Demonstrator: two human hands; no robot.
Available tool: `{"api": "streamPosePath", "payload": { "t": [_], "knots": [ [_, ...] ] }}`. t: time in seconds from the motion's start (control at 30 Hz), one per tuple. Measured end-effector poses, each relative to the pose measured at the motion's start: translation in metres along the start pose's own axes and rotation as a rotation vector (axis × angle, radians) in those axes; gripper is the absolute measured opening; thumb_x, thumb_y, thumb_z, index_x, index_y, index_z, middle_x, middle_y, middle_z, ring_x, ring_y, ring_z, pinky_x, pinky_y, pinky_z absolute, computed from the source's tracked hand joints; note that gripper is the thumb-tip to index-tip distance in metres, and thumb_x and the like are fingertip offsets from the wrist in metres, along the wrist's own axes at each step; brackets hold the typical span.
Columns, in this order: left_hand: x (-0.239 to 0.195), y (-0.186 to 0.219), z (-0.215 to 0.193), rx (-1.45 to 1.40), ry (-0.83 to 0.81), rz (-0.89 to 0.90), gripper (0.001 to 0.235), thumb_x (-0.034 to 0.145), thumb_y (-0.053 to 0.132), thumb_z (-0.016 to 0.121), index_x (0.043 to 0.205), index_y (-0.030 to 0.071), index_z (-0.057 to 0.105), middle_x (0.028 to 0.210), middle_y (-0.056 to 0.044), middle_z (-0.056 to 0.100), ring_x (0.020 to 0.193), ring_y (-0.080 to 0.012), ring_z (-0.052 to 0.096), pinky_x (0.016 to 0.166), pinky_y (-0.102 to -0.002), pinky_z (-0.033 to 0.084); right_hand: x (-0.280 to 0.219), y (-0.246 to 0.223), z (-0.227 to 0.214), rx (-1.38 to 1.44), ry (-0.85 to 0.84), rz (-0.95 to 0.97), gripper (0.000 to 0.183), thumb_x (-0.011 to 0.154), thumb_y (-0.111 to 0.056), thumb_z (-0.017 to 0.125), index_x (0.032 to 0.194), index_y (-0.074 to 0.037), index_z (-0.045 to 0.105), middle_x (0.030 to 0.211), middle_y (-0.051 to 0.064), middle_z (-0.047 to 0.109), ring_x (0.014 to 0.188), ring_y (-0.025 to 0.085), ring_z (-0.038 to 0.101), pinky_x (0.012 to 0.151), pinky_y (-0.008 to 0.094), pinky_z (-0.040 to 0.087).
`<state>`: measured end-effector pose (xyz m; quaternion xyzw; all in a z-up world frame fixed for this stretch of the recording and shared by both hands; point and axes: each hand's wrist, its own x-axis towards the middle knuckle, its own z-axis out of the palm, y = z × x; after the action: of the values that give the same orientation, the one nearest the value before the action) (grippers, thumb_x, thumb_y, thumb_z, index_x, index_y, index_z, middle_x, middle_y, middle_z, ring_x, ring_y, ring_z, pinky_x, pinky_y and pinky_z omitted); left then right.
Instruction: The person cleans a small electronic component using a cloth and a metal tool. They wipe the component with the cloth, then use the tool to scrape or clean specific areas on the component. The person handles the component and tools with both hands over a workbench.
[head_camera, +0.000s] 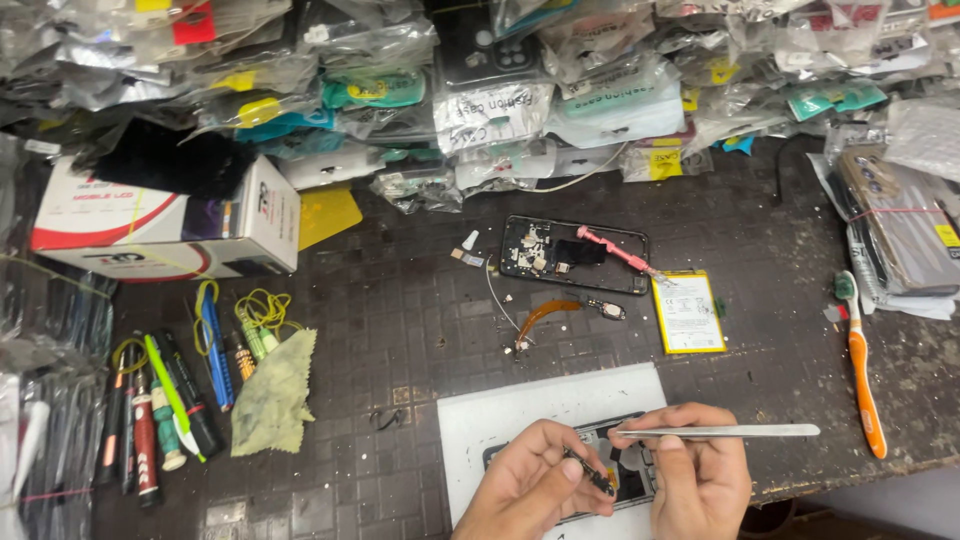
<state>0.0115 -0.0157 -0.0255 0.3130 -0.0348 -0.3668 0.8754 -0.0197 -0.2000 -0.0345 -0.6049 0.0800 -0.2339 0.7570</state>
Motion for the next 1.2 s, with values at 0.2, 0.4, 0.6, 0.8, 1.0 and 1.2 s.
{"api": "streamPosePath", "payload": {
  "t": [0.2,0.4,0.6,0.8,1.0,1.2],
  "knots": [
    [-0.002,0.005,0.006,-0.018,0.006,0.003,0.022,0.105,0.014,0.054,0.122,0.001,0.048,0.115,-0.019,0.066,0.103,-0.0237,0.072,0.095,-0.045,0.060,0.001,0.001,-0.002,0.042,-0.047,-0.029,0.017,0.101,0.005,0.046,0.118,0.005,0.049,0.100,0.025,0.069,0.090,0.029,0.072,0.085,0.043,0.062],
    [-0.005,0.008,0.012,-0.021,0.006,0.016,0.020,0.107,0.014,0.054,0.121,0.001,0.049,0.114,-0.018,0.067,0.104,-0.0215,0.071,0.096,-0.041,0.059,0.001,-0.007,0.001,0.001,-0.050,-0.005,0.017,0.101,0.006,0.046,0.117,0.004,0.050,0.099,0.024,0.069,0.090,0.028,0.072,0.084,0.042,0.062],
    [-0.007,0.008,0.015,-0.020,0.045,0.038,0.022,0.107,0.019,0.055,0.121,0.002,0.052,0.104,-0.010,0.064,0.096,-0.0164,0.065,0.090,-0.037,0.056,0.000,-0.011,0.002,0.016,-0.063,-0.017,0.016,0.101,0.006,0.046,0.117,0.004,0.050,0.100,0.024,0.068,0.091,0.029,0.072,0.085,0.043,0.062],
    [-0.007,0.011,0.019,-0.006,0.052,0.031,0.023,0.109,0.020,0.054,0.123,0.002,0.054,0.097,-0.006,0.060,0.092,-0.0151,0.062,0.091,-0.035,0.054,0.000,-0.010,0.003,0.050,-0.053,-0.015,0.017,0.102,0.007,0.045,0.118,0.004,0.050,0.101,0.024,0.066,0.089,0.028,0.071,0.084,0.042,0.062],
    [-0.009,0.015,0.020,0.017,0.058,0.002,0.035,0.108,0.025,0.049,0.132,0.001,0.056,0.093,-0.003,0.056,0.089,-0.0138,0.060,0.091,-0.034,0.054,-0.001,-0.011,0.002,-0.130,-0.064,-0.015,0.017,0.101,0.007,0.045,0.116,0.003,0.049,0.099,0.022,0.069,0.087,0.025,0.071,0.082,0.038,0.061],
    [-0.009,0.014,0.022,0.039,0.048,0.029,0.039,0.109,0.025,0.049,0.137,0.000,0.056,0.095,-0.002,0.056,0.091,-0.0103,0.057,0.091,-0.034,0.054,0.000,-0.010,0.000,-0.037,-0.069,0.000,0.017,0.101,0.006,0.046,0.117,0.003,0.051,0.098,0.022,0.068,0.088,0.024,0.069,0.083,0.039,0.060]
  ]
}}
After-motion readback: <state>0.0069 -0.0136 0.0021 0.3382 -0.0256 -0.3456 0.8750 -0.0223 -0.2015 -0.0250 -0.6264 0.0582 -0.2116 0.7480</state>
